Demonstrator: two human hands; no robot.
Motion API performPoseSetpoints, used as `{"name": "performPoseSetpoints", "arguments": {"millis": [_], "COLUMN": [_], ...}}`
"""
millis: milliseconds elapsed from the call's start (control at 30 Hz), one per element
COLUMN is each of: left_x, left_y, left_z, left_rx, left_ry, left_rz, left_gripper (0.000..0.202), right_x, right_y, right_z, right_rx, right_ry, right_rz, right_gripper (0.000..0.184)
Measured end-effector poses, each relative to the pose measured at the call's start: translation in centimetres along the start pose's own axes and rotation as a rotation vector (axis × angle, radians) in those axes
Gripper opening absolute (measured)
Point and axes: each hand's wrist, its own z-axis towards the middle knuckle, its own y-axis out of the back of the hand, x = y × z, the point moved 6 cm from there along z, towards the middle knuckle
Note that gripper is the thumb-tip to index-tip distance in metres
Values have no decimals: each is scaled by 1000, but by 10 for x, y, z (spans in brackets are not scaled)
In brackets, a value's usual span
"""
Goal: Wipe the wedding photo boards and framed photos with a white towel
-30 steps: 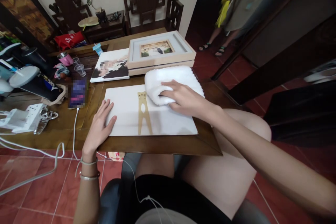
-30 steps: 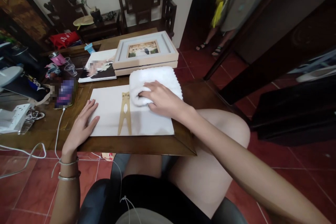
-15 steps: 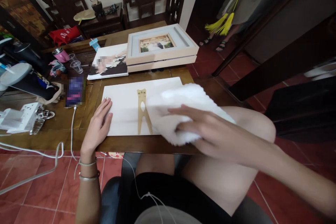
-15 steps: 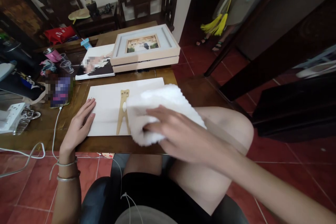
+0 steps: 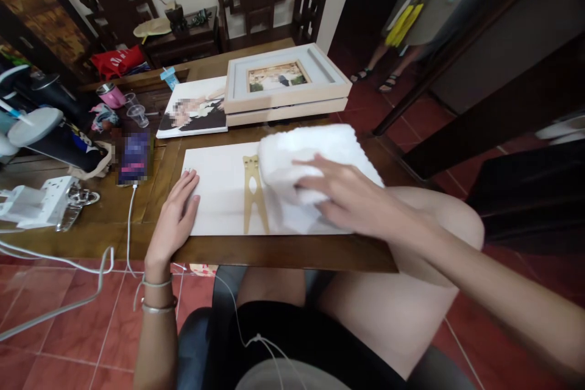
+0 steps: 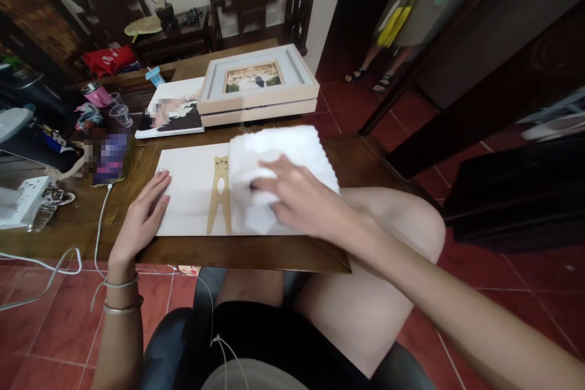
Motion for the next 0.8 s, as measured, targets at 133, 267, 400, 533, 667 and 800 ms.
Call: {"name": "performPoseSetpoints", "arguments": {"millis": [133,267,400,533,667,800], "left_x": [1,1,0,1,2,2], "left_y": [0,1,1,1,1,1], "left_z": [1,1,0,0,0,1], "left_rx": [2,10,16,25,22,17], "left_ry": [0,-3,-8,-14,-12,-5], "left_rz": [4,13,11,7,3,2], "left_gripper": [44,44,45,45,45,45], "right_x": [50,55,11,-46,-60,-26], "right_y": [9,19,13,-4,-15,-24], "right_z": [-56,-68,-27,24,44,14], "right_rx": [44,46,34,-26,-67,-48], "right_ry": [31,32,44,-49,-44,21], "right_rz": [161,221,157,56,0,-35], "right_gripper": [40,37,37,38,48,45]}}
